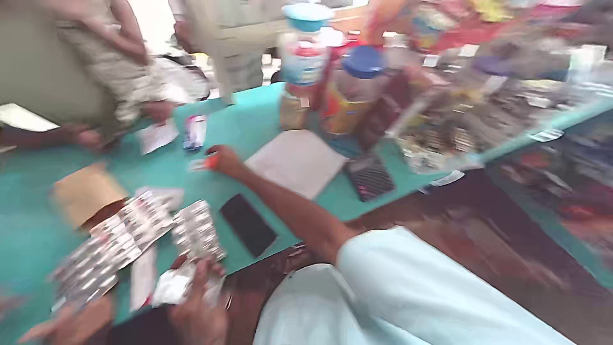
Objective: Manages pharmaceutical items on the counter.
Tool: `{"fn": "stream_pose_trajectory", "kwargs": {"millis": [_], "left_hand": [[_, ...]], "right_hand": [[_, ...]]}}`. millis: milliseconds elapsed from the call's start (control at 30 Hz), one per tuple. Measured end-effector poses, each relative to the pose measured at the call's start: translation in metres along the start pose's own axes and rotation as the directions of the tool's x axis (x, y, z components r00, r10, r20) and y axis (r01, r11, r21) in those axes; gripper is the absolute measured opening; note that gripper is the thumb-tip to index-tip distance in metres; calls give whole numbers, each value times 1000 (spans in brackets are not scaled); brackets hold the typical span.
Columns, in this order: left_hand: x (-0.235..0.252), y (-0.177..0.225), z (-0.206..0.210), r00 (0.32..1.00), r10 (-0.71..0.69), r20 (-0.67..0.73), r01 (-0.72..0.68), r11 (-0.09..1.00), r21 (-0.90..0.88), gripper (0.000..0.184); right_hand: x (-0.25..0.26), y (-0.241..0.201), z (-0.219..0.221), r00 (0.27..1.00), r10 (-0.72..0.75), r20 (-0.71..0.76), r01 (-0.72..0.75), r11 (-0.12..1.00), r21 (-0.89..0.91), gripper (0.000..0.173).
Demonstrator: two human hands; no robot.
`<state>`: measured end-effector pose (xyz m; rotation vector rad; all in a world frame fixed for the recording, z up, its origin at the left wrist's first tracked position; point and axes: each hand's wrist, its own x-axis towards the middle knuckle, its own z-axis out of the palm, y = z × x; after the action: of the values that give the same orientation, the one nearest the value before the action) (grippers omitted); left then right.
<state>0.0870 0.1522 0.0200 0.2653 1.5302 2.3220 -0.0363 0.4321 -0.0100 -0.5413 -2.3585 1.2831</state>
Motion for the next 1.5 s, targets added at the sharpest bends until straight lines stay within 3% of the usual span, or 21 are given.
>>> {"fn": "stream_pose_trajectory", "kwargs": {"millis": [67, 133, 200, 300, 367, 433, 533, 600, 700, 800, 1000, 1167, 1267, 1367, 1433, 1500], "left_hand": [[2, -7, -1, 991, -47, 126, 49, 999, -15, 27], [2, -11, -6, 982, -56, 178, 60, 998, -22, 29], [-5, -12, 0, 975, -67, 211, 66, 998, 13, 29], [-13, -21, 7, 961, -117, 250, 117, 993, 15, 27], [-17, -28, 10, 950, -161, 267, 158, 987, 31, 28], [-21, -36, 14, 932, -198, 304, 193, 980, 47, 31], [-29, -42, 32, 902, -237, 361, 223, 972, 81, 34], [-36, -46, 44, 878, -249, 408, 230, 968, 95, 34], [-45, -51, 59, 857, -262, 443, 234, 965, 118, 35], [-50, -54, 70, 860, -270, 433, 234, 963, 135, 34], [-53, -58, 89, 879, -262, 399, 227, 965, 132, 35], [-59, -60, 102, 891, -269, 367, 229, 962, 150, 36], [-60, -66, 103, 901, -268, 340, 229, 962, 151, 39], [-60, -67, 103, 889, -307, 339, 308, 950, 52, 40], [-52, -68, 99, 793, -411, 451, 545, 808, -222, 44], [-45, -66, 96, 700, -442, 561, 699, 584, -413, 71]], "right_hand": [[-4, -11, 4, 999, 33, -43, -35, 998, -44, 29], [-31, -39, -1, 1000, -15, -24, 16, 999, 44, 27], [-87, -61, -22, 989, -144, 34, 134, 968, 210, 26], [-174, -52, -46, 936, -341, 83, 276, 861, 427, 16], [-219, -35, -71, 926, -342, 159, 226, 841, 491, 16], [-251, -14, -101, 954, -248, 171, 130, 850, 511, 19], [-290, 10, -149, 996, -57, 72, 20, 897, 441, 24], [-315, 23, -179, 994, 82, -76, -51, 937, 345, 23], [-347, 59, -221, 876, 192, -442, -227, 973, -27, 20], [-375, 97, -259, 773, 163, -612, -403, 872, -277, 25], [-382, 117, -268, 847, 17, -531, -330, 799, -502, 26], [-374, 117, -268, 857, 85, -508, -395, 742, -542, 25], [-369, 105, -281, 851, 209, -481, -466, 723, -510, 24], [-354, 92, -291, 874, 248, -417, -433, 786, -442, 23], [-338, 84, -286, 909, 156, -388, -306, 880, -363, 24], [-323, 77, -267, 943, 26, -332, -119, 957, -264, 25]]}}
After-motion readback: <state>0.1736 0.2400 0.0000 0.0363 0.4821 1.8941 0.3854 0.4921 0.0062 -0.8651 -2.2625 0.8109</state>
